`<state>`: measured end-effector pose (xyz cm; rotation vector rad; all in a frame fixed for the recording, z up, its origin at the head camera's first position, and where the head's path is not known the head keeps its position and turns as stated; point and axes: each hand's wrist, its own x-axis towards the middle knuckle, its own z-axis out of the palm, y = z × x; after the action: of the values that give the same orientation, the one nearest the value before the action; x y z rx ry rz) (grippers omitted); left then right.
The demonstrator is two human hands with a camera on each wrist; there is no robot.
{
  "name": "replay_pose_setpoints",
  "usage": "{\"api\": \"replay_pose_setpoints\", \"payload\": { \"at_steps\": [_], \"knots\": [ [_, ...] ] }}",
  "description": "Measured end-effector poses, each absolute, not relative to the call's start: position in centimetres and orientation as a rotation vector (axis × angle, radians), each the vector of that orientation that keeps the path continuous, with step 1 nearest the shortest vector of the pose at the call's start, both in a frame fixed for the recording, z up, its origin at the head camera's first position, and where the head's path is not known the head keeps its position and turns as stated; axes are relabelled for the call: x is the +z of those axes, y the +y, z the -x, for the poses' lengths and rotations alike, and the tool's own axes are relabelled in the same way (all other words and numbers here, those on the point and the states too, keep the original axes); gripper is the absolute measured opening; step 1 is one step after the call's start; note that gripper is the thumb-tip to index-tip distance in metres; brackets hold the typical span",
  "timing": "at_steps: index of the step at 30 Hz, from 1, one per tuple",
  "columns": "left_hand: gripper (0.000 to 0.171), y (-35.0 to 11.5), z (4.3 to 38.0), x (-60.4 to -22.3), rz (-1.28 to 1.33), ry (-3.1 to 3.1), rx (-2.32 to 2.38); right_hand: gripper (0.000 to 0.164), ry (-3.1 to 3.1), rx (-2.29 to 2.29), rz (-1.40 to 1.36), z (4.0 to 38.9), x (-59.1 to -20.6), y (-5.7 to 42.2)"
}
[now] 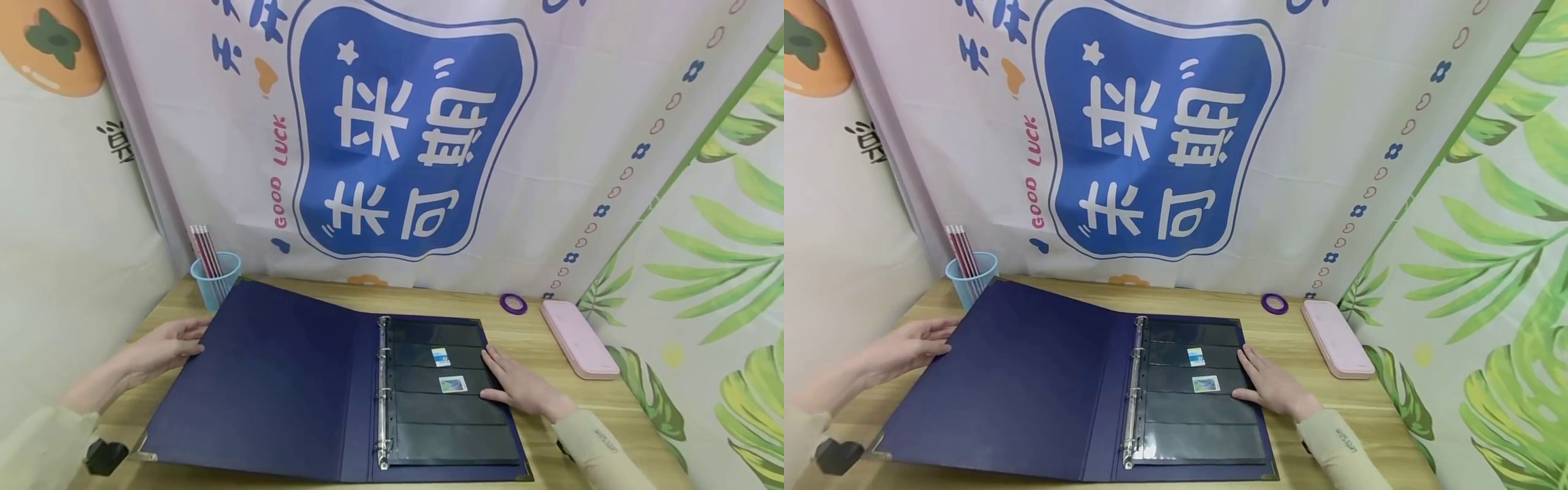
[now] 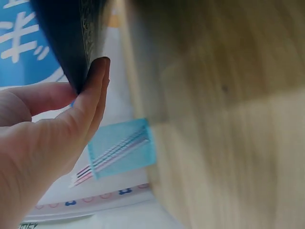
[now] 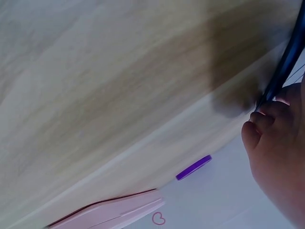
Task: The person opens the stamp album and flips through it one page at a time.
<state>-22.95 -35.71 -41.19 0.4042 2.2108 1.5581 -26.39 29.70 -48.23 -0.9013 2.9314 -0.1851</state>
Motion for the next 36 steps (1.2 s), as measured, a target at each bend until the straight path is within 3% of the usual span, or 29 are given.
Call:
{"api": "replay_pose_setpoints", "payload": {
  "at_steps": [9,20,29,36],
  "knots": [
    [0.063,-34.6,22.8,-44.4,-0.32,2.686,1.071,0.085,2.912,-0.179,0.884,26.4,-48.3,30.3],
    [0.055,-32.2,22.3,-47.3,-0.612,3.201,0.489,0.087,2.913,-0.213,0.864,26.6,-48.4,30.6],
    [0.053,-28.1,22.9,-46.9,-0.775,3.238,0.366,0.074,2.995,-0.345,0.836,27.5,-47.7,30.2],
    [0.072,-23.6,23.7,-46.2,-0.862,3.011,0.501,0.075,3.036,-0.3,0.808,29.6,-48.0,29.1]
  ]
}}
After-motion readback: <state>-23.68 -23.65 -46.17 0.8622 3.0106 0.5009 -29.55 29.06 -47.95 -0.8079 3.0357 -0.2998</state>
